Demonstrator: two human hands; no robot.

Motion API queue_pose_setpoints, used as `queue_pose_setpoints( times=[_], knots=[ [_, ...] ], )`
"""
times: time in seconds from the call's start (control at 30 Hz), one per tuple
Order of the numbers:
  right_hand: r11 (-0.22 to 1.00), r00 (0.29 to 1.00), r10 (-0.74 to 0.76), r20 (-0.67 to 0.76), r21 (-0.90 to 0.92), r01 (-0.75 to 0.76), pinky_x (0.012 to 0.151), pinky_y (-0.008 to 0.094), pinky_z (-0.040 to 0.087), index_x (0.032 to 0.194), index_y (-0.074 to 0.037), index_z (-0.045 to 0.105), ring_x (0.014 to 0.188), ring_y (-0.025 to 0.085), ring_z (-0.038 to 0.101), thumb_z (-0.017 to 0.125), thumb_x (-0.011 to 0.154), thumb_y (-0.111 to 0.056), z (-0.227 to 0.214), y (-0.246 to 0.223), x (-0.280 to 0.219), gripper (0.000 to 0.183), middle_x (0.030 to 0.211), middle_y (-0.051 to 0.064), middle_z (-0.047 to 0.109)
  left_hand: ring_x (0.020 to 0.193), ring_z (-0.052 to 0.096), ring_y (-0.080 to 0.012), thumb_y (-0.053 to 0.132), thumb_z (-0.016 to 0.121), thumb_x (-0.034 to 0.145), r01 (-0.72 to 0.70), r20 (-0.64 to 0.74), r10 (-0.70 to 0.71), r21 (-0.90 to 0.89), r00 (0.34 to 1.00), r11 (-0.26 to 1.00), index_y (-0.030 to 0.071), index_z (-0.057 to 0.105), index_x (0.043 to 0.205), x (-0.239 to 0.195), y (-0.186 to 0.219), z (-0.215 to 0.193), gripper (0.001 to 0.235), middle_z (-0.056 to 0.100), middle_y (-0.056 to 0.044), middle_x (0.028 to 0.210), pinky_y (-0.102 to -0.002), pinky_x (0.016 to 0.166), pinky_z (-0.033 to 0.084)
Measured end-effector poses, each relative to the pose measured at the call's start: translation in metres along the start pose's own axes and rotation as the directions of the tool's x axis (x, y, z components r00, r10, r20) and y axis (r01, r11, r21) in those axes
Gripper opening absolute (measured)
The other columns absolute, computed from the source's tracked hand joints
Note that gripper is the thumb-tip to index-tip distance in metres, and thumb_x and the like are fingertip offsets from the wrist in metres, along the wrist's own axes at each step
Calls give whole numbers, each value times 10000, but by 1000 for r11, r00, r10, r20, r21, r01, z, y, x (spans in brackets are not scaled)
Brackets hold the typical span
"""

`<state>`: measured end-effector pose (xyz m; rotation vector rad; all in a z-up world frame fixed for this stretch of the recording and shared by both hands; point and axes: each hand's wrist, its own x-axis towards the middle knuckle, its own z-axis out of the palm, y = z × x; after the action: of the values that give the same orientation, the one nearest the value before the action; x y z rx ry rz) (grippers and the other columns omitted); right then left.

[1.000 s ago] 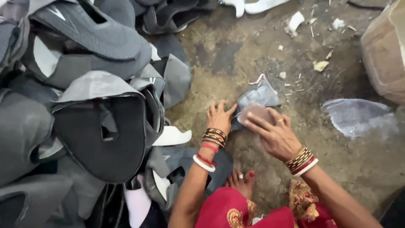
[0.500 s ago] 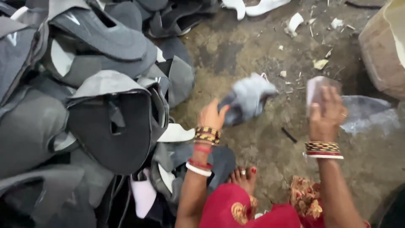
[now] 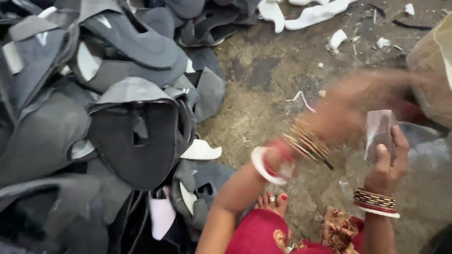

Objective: The person sits on the floor of a shoe workshop surrounded by piles of foam shoe upper components. They pick up a component, rub its surface with a white foam sanding block, turn the piece over to treat other sides, and set it back on the pile, repeating this with one piece at a time.

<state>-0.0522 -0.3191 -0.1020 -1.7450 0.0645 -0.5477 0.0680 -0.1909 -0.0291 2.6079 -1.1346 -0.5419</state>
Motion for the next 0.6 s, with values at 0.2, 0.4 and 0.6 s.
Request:
queue_pose_setpoints(
  times=[0.2, 0.4, 0.6],
  knots=[
    [996, 993, 79, -93, 43, -75, 1162, 416, 420, 1445, -10, 544, 1320, 262, 544, 524, 1000, -206, -39, -21, 24, 487, 1416, 104, 579, 1496, 450, -385, 506, 462, 1167, 956, -287, -935, -141, 208, 256, 98, 686, 1318, -177, -331, 122, 489, 637, -134, 1448, -590, 1324, 166],
    [520, 865, 496, 77, 772, -366, 1157, 433, 503, 1496, -84, 548, 1319, 253, 577, 599, 1032, -343, -62, -2, 26, 534, 1438, 63, 577, 1264, 564, -469, 578, 911, 669, 562, -707, -691, -636, -149, 529, -84, 492, 1358, -217, -315, 129, 1043, 580, -313, 1333, -505, 1098, 418],
    [673, 933, 343, 106, 665, -323, 1275, 491, 426, 1535, -142, 519, 1520, 270, 542, 615, 1000, -492, -67, -10, 32, 647, 1572, 54, 565, 1097, 591, -322, 586, 845, 631, 472, -748, -460, -223, 477, 853, 81, 688, 1185, -124, -112, 13, 766, 682, -114, 1148, -547, 938, 389]
  ],
)
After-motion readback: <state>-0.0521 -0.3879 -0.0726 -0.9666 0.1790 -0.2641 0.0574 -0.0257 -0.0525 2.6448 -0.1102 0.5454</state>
